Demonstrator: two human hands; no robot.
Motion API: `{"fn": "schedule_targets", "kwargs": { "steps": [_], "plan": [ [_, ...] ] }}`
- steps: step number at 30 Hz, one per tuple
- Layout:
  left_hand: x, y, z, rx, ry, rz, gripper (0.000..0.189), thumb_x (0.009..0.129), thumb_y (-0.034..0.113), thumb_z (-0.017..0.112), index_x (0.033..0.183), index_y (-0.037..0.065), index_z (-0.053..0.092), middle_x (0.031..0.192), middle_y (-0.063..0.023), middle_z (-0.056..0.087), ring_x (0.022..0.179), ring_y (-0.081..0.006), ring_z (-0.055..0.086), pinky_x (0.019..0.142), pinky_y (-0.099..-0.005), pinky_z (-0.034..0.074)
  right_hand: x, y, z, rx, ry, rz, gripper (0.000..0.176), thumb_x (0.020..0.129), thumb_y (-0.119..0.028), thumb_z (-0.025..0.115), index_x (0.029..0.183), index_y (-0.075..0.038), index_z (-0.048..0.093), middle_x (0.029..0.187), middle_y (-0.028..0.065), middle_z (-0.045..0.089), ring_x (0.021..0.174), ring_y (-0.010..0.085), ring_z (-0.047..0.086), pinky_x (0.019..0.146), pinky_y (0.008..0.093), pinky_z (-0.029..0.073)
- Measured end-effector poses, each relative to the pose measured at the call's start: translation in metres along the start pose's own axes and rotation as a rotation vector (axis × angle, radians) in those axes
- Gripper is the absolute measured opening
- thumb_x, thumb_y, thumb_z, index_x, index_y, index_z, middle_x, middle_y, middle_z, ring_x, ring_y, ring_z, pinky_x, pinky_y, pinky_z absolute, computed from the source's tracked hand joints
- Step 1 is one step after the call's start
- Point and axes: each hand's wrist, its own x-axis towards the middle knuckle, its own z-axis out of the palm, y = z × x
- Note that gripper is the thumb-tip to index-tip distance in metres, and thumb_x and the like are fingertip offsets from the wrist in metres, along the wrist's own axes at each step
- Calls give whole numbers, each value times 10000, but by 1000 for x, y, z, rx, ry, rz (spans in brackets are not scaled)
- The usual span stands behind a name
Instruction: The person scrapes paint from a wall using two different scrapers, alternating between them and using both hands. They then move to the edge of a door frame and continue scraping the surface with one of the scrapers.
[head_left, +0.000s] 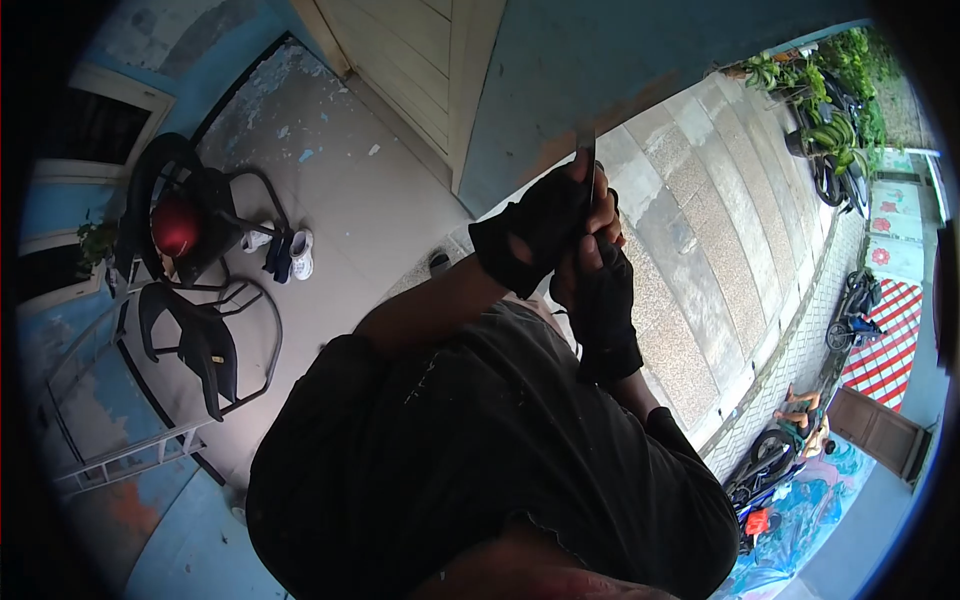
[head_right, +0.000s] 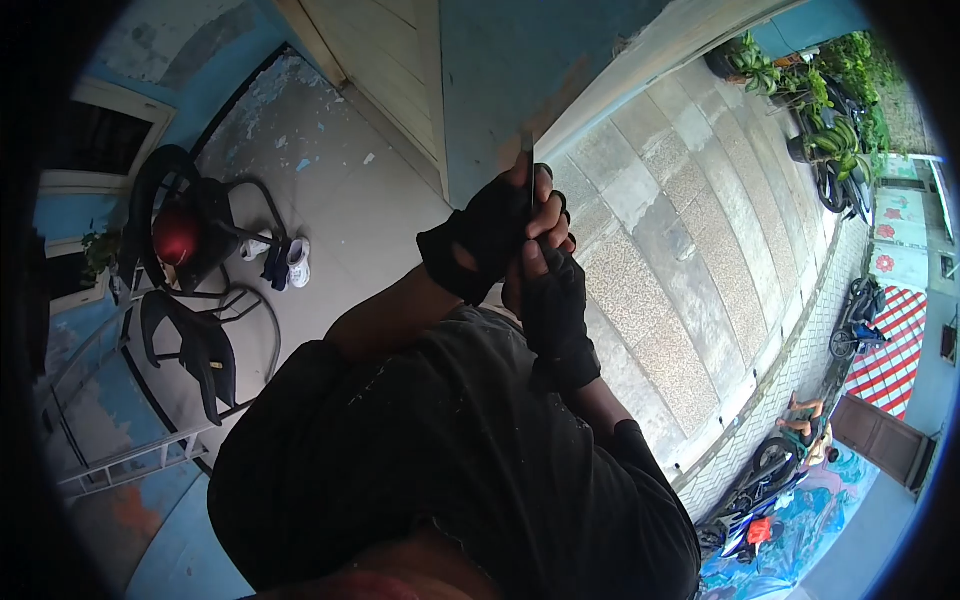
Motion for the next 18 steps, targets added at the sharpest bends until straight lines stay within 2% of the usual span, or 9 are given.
{"fn": "schedule_targets", "kwargs": {
  "steps": [4, 6, 7, 10, 14, 16, 17, 18],
  "plan": [
    [4, -9, -5, -12, -42, 74, 536, 1013, 610, 315, 842, 147, 525, 620, -20, 474, 703, -220, 567, 816, -458, 471, 2, -12, -11, -157, -102, -44, 327, 1031, -291, 494, 970, -18, 662, 746, 21, 629, 674, 114, 583, 611, 281, 450],
    [7, -8, 1, -39, -70, 61, 562, 1008, 630, 290, 807, 150, 504, 593, -14, 435, 669, -216, 548, 779, -438, 469, 4, -16, -12, -80, -72, -35, 328, 1029, -287, 498, 935, -22, 669, 721, 24, 624, 653, 117, 582, 608, 284, 452],
    [6, -9, 6, -57, 17, 25, 578, 1000, 645, 280, 792, 156, 506, 569, -13, 416, 645, -219, 539, 758, -426, 470, 5, -14, -11, 47, -45, -7, 328, 1027, -277, 502, 904, -25, 673, 686, 24, 614, 630, 117, 576, 591, 288, 448],
    [7, -9, 7, 34, 21, 79, 589, 995, 652, 271, 782, 155, 505, 553, -12, 398, 635, -219, 533, 752, -425, 470, 5, -17, -18, 45, -122, 53, 331, 1029, -273, 500, 880, -28, 666, 669, 26, 608, 633, 113, 569, 586, 294, 443],
    [3, 9, 8, 33, 46, 18, 585, 1001, 638, 274, 780, 149, 506, 551, -10, 391, 622, -216, 528, 744, -426, 470, 8, -15, -2, -28, -92, 41, 347, 1028, -267, 500, 843, -18, 654, 672, 38, 616, 615, 126, 562, 580, 304, 440],
    [5, 19, 2, 35, 28, 40, 586, 1004, 634, 274, 781, 143, 504, 552, -10, 383, 604, -212, 518, 754, -430, 475, 13, -20, 14, -331, 21, -210, 340, 1020, -245, 511, 811, -15, 650, 662, 69, 619, 596, 168, 575, 583, 329, 449],
    [4, 21, 3, 16, 30, -6, 592, 1001, 639, 271, 773, 143, 501, 547, -7, 379, 592, -206, 512, 770, -440, 483, 14, -17, 15, -778, 88, -691, 318, 1013, -227, 519, 828, -12, 664, 674, 112, 620, 614, 222, 600, 601, 356, 463],
    [3, 21, 5, 20, 20, -20, 592, 1001, 639, 271, 773, 143, 501, 547, -7, 379, 592, -206, 512, 770, -440, 483, 11, -15, 15, -776, 106, -692, 318, 1013, -227, 519, 828, -12, 664, 674, 112, 620, 614, 222, 600, 601, 356, 463]
  ]
}}
